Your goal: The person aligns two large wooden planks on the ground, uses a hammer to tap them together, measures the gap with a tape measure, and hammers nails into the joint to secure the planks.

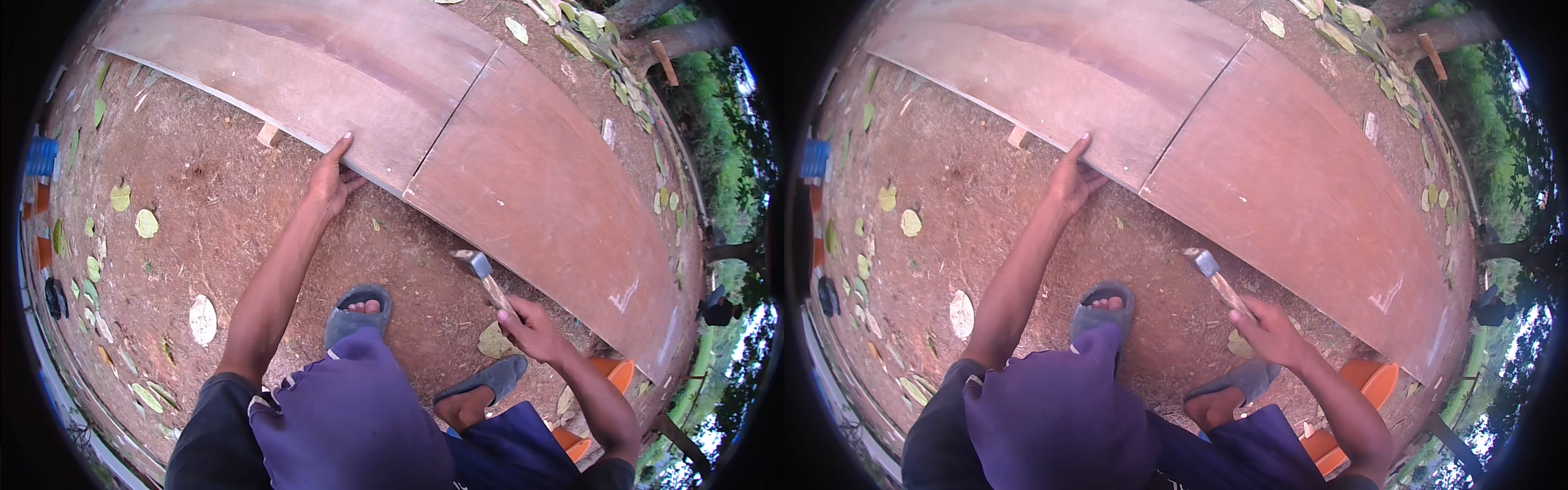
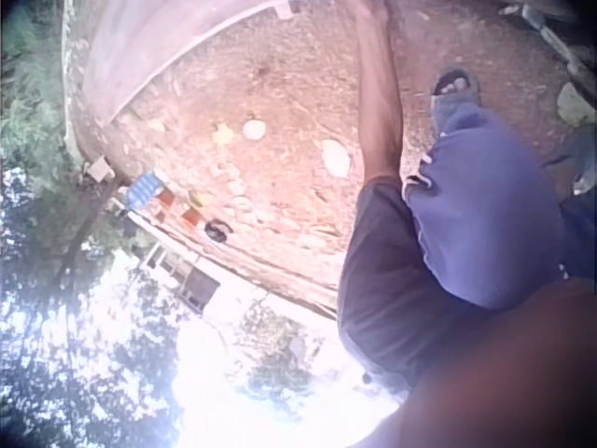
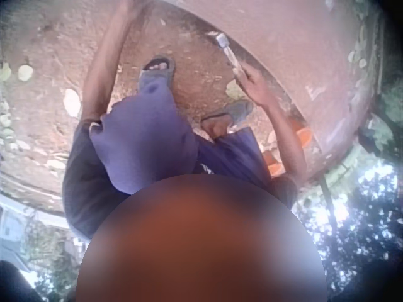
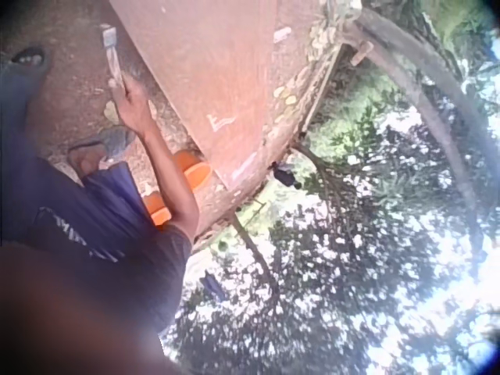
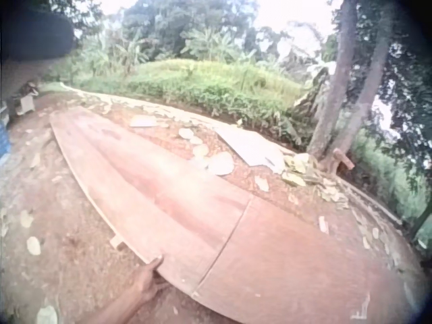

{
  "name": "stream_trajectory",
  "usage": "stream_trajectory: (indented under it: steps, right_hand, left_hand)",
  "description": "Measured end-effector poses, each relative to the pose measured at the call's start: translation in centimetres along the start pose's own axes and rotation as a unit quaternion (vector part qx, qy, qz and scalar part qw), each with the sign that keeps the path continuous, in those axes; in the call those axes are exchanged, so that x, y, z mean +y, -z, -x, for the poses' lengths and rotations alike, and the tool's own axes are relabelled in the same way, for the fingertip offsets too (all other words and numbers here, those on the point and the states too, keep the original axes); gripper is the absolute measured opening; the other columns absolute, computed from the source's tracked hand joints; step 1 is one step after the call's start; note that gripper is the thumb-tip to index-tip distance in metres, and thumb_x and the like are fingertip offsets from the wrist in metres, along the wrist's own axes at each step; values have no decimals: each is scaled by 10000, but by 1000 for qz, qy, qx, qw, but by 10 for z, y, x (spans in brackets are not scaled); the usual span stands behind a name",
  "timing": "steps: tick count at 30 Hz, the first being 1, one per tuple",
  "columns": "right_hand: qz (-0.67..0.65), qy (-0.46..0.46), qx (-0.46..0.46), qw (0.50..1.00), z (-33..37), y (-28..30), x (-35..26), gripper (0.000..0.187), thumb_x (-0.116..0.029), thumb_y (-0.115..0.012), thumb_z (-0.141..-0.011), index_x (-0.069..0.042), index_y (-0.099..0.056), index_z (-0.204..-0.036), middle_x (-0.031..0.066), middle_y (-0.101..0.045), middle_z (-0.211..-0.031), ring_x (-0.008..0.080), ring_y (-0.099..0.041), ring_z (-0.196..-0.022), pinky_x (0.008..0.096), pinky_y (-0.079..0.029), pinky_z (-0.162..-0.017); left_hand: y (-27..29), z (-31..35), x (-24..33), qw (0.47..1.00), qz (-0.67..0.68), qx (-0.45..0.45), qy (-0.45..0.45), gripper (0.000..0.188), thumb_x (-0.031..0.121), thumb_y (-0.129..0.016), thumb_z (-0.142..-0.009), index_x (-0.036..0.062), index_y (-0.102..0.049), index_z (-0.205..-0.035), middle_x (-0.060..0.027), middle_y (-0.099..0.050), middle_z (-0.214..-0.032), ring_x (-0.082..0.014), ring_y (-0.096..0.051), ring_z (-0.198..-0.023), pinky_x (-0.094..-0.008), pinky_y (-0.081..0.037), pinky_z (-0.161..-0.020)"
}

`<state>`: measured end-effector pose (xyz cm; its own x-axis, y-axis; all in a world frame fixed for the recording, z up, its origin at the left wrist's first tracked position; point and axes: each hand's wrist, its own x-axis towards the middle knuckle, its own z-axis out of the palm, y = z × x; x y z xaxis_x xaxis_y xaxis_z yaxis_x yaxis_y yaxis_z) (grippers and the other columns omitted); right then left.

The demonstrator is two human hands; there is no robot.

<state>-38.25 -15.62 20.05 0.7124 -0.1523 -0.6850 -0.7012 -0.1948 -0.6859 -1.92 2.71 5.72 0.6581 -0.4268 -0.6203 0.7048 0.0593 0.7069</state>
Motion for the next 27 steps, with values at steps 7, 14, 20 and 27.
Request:
stream_trajectory:
  steps: [7,14,20,27]
  right_hand:
    - [105,120,94,983,-71,-87,1,322,-333,-529,-1061,-13,-560,-1069,227,-647,-801,430,-649,-752,480,-498,-693]
    - [162,101,119,974,-91,-113,2,384,-327,-596,-1020,37,-555,-1137,299,-682,-874,487,-692,-852,571,-513,-753]
    - [129,24,21,991,-105,-87,-29,357,-321,-585,-1031,28,-572,-1105,315,-673,-860,497,-683,-828,551,-519,-746]
    - [105,48,83,990,-119,-96,-20,406,-366,-577,-1042,31,-611,-966,306,-651,-753,505,-676,-779,554,-513,-722]
  left_hand:
    - [-5,-2,6,997,71,-2,30,944,458,-695,-952,-86,-218,-1558,-330,-330,-1522,-453,-396,-1406,-600,-334,-1188]
    - [1,-6,-5,998,36,-52,2,849,356,-767,-910,-173,-354,-1430,-320,-465,-1407,-423,-482,-1336,-584,-386,-1161]
    - [0,-4,-5,997,39,-63,12,780,262,-754,-908,-177,-384,-1437,-348,-439,-1458,-463,-419,-1405,-625,-316,-1198]
    - [-4,-9,-9,1000,-6,-13,-11,620,236,-718,-914,-170,-497,-1328,-336,-557,-1316,-445,-515,-1323,-673,-399,-1117]
